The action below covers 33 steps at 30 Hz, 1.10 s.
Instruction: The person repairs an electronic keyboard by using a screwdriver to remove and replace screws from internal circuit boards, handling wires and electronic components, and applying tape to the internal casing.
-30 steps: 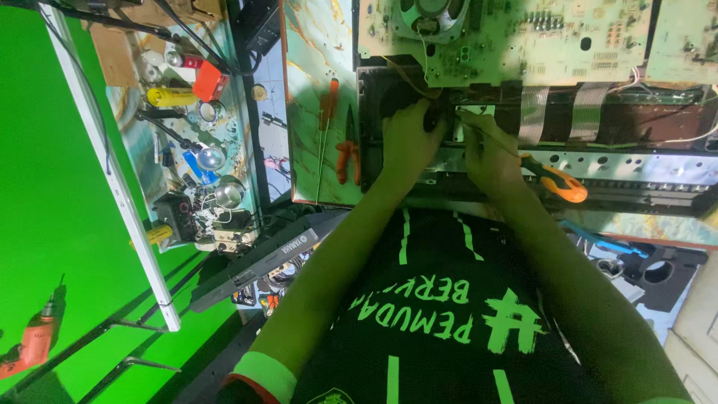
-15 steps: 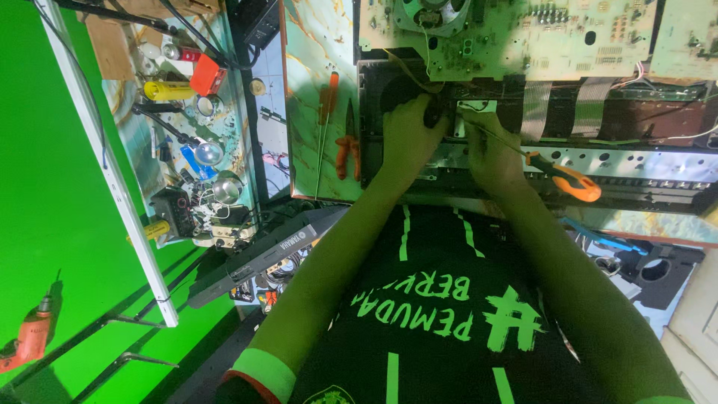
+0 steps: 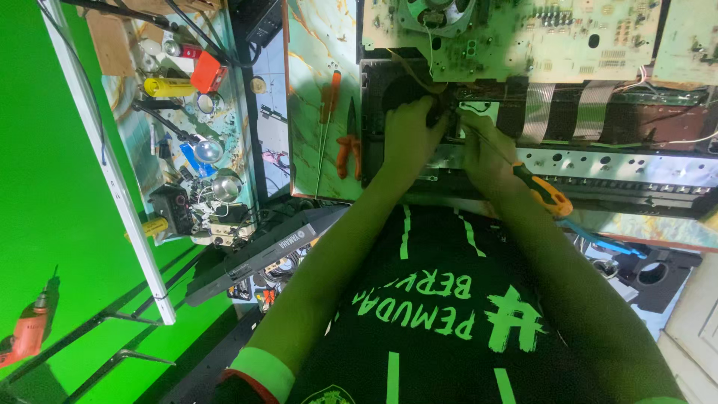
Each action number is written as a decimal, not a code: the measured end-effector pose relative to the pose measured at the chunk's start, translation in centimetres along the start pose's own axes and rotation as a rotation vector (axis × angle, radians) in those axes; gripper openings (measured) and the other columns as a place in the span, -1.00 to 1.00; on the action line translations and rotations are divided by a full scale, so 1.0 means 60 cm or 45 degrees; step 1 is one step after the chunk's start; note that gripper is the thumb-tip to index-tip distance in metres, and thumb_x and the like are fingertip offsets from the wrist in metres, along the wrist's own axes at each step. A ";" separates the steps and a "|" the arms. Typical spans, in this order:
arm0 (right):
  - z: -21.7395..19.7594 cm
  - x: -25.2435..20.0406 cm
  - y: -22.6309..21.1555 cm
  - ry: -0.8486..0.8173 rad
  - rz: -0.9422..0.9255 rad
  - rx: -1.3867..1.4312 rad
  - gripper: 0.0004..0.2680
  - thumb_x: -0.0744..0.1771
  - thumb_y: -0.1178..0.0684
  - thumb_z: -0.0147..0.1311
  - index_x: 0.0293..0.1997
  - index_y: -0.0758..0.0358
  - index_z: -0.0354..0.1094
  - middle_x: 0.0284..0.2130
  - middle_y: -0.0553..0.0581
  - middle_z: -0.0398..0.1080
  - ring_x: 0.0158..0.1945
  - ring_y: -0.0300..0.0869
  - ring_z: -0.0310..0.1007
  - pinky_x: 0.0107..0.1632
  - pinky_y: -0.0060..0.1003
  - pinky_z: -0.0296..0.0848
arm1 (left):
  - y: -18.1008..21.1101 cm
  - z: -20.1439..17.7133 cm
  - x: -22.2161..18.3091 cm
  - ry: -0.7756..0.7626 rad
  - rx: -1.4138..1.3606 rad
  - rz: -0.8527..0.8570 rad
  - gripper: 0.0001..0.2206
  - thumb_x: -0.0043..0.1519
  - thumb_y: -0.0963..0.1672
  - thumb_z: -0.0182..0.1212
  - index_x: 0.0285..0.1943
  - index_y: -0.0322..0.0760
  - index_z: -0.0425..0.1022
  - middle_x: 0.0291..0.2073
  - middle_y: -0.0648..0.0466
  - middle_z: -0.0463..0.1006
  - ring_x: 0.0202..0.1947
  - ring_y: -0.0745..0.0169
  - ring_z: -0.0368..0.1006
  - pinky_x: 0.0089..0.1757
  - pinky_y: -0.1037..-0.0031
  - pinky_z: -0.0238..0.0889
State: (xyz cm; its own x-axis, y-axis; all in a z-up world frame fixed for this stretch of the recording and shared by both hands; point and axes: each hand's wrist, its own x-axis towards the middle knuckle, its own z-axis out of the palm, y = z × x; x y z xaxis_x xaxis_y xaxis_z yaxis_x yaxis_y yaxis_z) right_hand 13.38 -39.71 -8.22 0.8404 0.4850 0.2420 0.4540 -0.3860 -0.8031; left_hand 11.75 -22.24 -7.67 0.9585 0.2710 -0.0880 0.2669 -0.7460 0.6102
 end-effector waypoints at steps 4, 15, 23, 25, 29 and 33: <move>-0.002 0.003 0.000 0.015 -0.006 -0.002 -0.85 0.43 0.32 0.06 0.11 0.29 0.27 -0.28 0.34 0.43 -0.34 0.14 0.50 -0.33 -0.09 0.43 | -0.001 0.004 0.000 0.001 -0.071 0.032 -0.76 0.18 -0.04 0.33 -0.14 -0.28 0.56 -0.27 -0.10 0.63 -0.21 -0.17 0.53 -0.15 0.07 0.24; 0.013 0.028 0.052 -0.289 -0.068 -0.479 -0.88 0.44 0.17 0.02 0.07 0.28 0.40 -0.33 0.22 0.46 -0.40 -0.04 0.47 -0.34 -0.21 0.43 | 0.009 -0.016 -0.018 0.019 -0.152 0.076 -0.60 0.07 -0.05 0.36 0.04 -0.32 0.52 -0.16 -0.13 0.62 -0.09 -0.17 0.52 -0.04 0.08 0.27; -0.018 0.073 0.040 -0.490 -0.086 -0.322 -0.80 0.26 0.19 0.11 -0.04 0.31 0.43 -0.27 0.25 0.50 -0.22 0.09 0.55 -0.20 -0.11 0.52 | 0.085 -0.150 -0.064 0.145 -0.198 0.371 -0.46 0.25 -0.07 0.30 0.37 -0.39 0.30 0.24 -0.20 0.44 0.28 -0.24 0.33 0.25 0.03 0.15; -0.022 0.068 0.040 -0.524 -0.085 -0.165 -0.82 0.26 0.22 0.11 -0.08 0.31 0.44 -0.27 0.25 0.51 -0.22 0.08 0.55 -0.19 -0.13 0.52 | 0.097 -0.167 -0.040 0.040 -0.339 0.541 -0.48 0.31 -0.05 0.31 0.37 -0.44 0.29 0.25 -0.21 0.44 0.31 -0.24 0.34 0.29 0.07 0.18; -0.029 0.082 0.006 -0.439 0.100 0.465 -0.89 0.36 0.26 0.05 -0.04 0.35 0.34 -0.25 0.25 0.47 -0.19 0.03 0.49 -0.19 -0.20 0.48 | 0.100 -0.178 0.010 -0.189 -0.499 0.652 -0.67 0.41 -0.09 0.22 0.29 -0.36 0.44 0.20 -0.14 0.53 0.24 -0.14 0.48 0.23 0.23 0.38; -0.115 0.127 -0.102 -0.560 0.073 -0.535 -0.90 0.33 0.33 -0.01 -0.18 0.37 0.42 -0.34 0.30 0.50 -0.34 0.04 0.54 -0.30 -0.20 0.47 | 0.094 -0.176 0.013 -0.205 -0.494 0.759 -0.76 0.38 -0.14 0.22 0.20 -0.31 0.51 0.11 -0.10 0.60 0.12 -0.08 0.56 0.15 0.25 0.43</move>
State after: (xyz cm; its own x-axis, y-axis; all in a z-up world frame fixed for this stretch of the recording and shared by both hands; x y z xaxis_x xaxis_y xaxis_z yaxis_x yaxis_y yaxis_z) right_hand 19.07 -39.04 2.29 0.7063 0.6986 -0.1149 0.5650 -0.6540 -0.5031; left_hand 12.96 -19.83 4.00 0.9407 -0.2293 0.2501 -0.3314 -0.4617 0.8228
